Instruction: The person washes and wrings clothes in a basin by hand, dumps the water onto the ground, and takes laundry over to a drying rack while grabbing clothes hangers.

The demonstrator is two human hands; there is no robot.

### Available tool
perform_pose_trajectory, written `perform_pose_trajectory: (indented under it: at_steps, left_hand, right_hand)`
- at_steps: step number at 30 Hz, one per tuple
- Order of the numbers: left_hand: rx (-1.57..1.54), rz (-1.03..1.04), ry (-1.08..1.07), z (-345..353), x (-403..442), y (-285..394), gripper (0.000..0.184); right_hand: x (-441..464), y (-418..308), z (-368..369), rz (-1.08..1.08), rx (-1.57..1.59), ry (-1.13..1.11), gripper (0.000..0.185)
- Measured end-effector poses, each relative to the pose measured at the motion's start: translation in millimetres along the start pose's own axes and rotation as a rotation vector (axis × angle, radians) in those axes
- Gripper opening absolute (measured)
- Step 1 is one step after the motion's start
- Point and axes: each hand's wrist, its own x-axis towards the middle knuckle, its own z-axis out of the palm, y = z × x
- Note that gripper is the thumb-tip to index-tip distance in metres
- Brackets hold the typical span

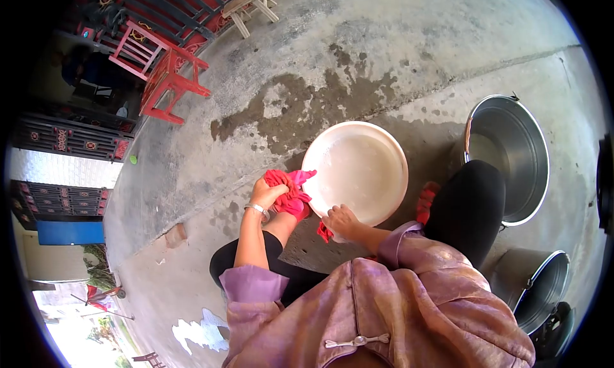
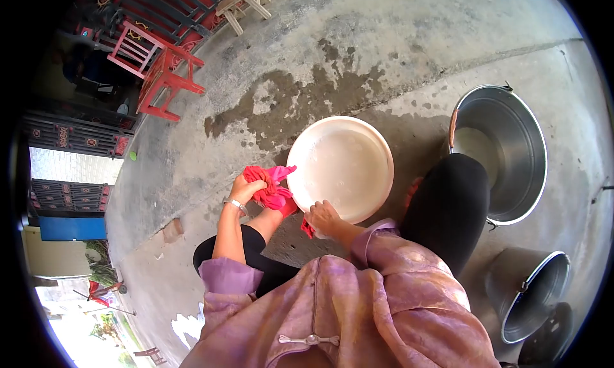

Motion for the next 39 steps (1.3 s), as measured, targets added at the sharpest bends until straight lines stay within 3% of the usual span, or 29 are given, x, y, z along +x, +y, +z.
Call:
perform_pose_trajectory:
  at_steps: [3,8,10,12,14,15,17,18,21,22,25,28,31,34,36,38,39]
  left_hand:
    - [0.019,-0.072,0.08,-5.7,-18.1,29.1,0.01]
    - [-0.487,-0.062,0.128,-23.6,-36.8,42.7,0.02]
    - [-0.715,-0.113,0.177,-27.6,-42.0,43.0,0.02]
    - [-0.837,-0.106,0.089,-30.3,-42.5,32.9,0.022]
    - [-0.965,-0.119,0.024,-20.7,-41.2,30.9,0.022]
    - [-1.168,-0.073,-0.311,-21.5,-37.3,33.3,0.029]
    - [-1.135,-0.069,-0.145,-0.1,-38.0,26.5,0.033]
    - [-1.117,-0.067,-0.061,15.5,-44.2,41.2,0.035]
    - [-1.017,0.007,-0.134,25.2,-50.1,43.8,0.033]
    - [-0.944,0.025,-0.136,28.6,-50.9,45.3,0.033]
    - [-1.05,0.044,-0.153,31.6,-55.7,48.3,0.034]
    - [-1.119,0.077,-0.174,34.7,-59.4,51.4,0.035]
    - [-1.115,0.109,-0.164,40.3,-57.0,60.6,0.036]
    - [-1.113,0.108,-0.176,42.9,-57.2,76.1,0.038]
    - [-1.14,0.092,-0.172,43.8,-48.1,74.7,0.039]
    - [-1.172,0.133,-0.135,50.0,-50.1,86.6,0.037]
    - [-1.154,0.178,-0.102,52.0,-55.3,94.6,0.036]
  right_hand:
    - [0.0,-9.1,-16.0,0.259,0.358,0.183,0.04]
    - [15.7,13.3,-76.9,0.572,0.958,0.372,0.043]
    - [20.5,29.3,-92.5,0.582,1.17,0.557,0.045]
    - [37.2,41.9,-87.6,0.374,1.424,0.757,0.041]
    - [15.2,21.4,-135.6,0.27,1.717,0.658,0.04]
    - [13.4,13.1,-141.4,0.21,1.806,0.661,0.042]
    - [8.4,0.6,-149.7,0.1,1.948,0.61,0.047]
    - [7.3,-3.0,-149.8,0.095,1.923,0.594,0.047]
    - [2.3,-11.1,-150.8,0.058,1.844,0.517,0.05]
    - [10.3,-8.2,-140.6,0.155,1.802,0.424,0.052]
    - [3.6,-29.4,-141.7,0.094,1.95,0.537,0.05]
    - [11.2,-20.7,-142.5,-0.008,1.305,0.822,0.054]
    - [15.4,-12.8,-145.8,0.055,0.718,0.976,0.059]
    - [9.3,-10.9,-163.9,0.121,0.548,0.954,0.062]
    - [-3.0,-4.2,-195.2,0.08,0.603,0.756,0.063]
    - [-0.5,16.1,-210.0,0.19,0.489,0.351,0.067]
    - [-9.1,17.6,-220.6,0.166,0.614,0.3,0.069]
